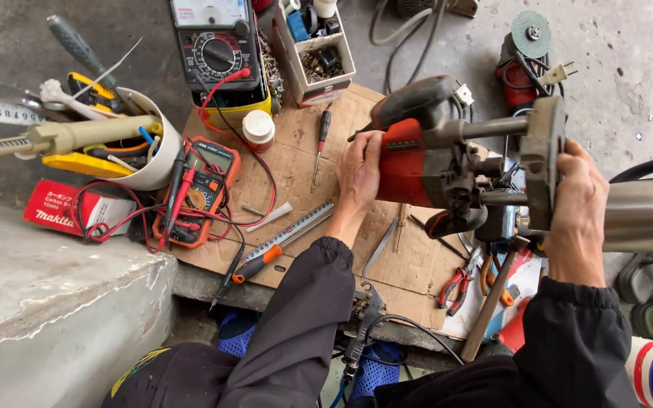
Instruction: The person is repairing or adjusting a wood router on a cluttered workbench, using a screwdriver and a ruler to manipulate internal components.
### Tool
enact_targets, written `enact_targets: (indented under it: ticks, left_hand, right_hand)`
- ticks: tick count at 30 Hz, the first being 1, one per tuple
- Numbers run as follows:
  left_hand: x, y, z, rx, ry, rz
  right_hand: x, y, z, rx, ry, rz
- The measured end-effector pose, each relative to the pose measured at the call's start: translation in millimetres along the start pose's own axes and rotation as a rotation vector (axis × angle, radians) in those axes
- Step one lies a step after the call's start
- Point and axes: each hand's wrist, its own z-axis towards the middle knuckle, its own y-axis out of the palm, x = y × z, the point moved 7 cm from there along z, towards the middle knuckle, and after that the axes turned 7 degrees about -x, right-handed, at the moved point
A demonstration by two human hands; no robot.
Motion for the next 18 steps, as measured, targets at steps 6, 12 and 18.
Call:
enact_targets:
  ticks: [6,12,18]
  left_hand:
    - [-21.8,-18.2,-5.5,0.109,-0.222,-0.276]
    - [-30.2,-49.2,-4.9,0.175,-0.295,-0.366]
    - [-49.9,-63.1,1.7,-0.023,-0.492,-0.654]
  right_hand:
    - [-60.4,25.3,31.0,0.053,-0.073,-0.319]
    - [-118.0,74.1,23.2,0.033,-0.077,-0.57]
    - [-112.9,72.1,13.6,0.031,-0.124,-0.542]
